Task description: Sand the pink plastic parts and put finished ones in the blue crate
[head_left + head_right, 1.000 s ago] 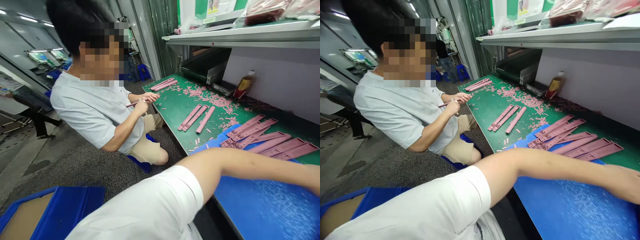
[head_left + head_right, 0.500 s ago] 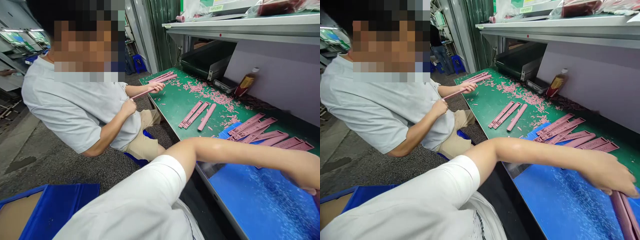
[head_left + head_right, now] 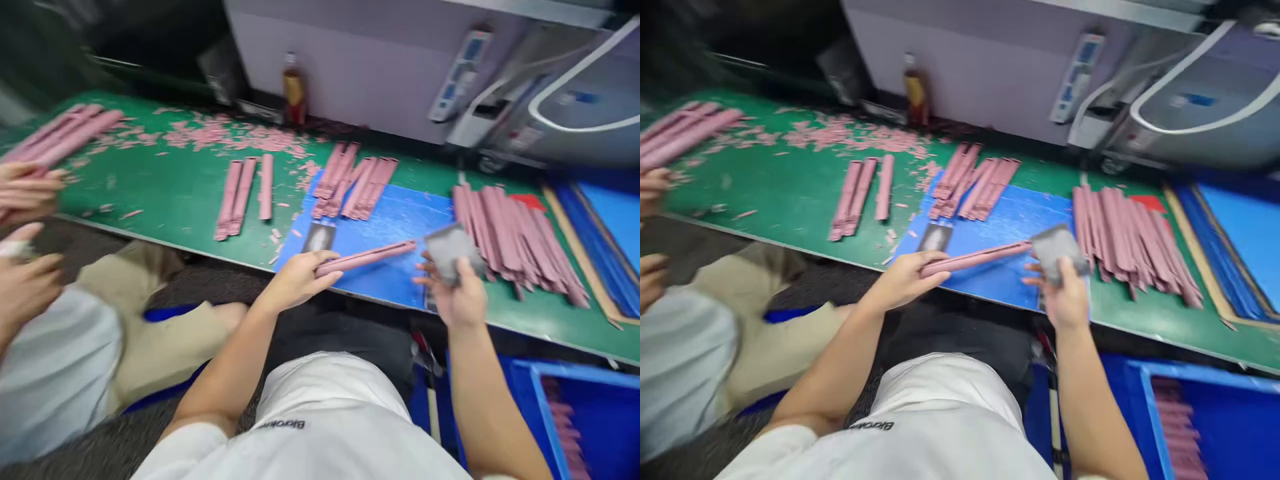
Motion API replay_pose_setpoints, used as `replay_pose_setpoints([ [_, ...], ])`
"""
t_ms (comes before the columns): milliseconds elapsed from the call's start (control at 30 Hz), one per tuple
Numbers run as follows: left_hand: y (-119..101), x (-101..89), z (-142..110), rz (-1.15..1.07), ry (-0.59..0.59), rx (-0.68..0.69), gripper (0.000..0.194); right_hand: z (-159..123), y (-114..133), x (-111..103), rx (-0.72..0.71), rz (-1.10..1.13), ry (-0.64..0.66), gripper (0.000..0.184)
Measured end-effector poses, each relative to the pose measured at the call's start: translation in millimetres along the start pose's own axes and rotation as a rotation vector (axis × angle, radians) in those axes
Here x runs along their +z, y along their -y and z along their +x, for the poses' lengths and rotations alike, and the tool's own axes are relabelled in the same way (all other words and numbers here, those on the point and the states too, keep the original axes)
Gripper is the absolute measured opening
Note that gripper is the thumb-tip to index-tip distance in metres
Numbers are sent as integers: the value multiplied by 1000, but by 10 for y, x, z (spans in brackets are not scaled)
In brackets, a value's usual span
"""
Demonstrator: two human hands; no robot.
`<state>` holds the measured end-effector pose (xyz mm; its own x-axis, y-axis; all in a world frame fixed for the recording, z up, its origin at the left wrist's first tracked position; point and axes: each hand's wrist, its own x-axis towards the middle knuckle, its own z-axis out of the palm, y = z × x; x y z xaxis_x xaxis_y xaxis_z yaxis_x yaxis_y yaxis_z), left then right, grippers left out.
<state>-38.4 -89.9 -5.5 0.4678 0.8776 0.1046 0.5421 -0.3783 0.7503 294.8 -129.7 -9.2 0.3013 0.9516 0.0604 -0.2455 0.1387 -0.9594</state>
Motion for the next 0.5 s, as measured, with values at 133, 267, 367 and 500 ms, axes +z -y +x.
replay_pose_setpoints([
  [133,25,150,-176,-263,-147,-147,52,-193,-26,-171,6,-57,-85,48],
  [267,-68,286,-278,-524,-267,-152,57,-221,-32,-136,-163,-440,-68,41],
  [367,-90,355,-283,-601,-313,-124,58,-196,-36,-115,-369,-858,55,42],
  [500,-96,414,-291,-504,-325,-68,54,-99,-145,-13,-541,-1185,322,57],
])
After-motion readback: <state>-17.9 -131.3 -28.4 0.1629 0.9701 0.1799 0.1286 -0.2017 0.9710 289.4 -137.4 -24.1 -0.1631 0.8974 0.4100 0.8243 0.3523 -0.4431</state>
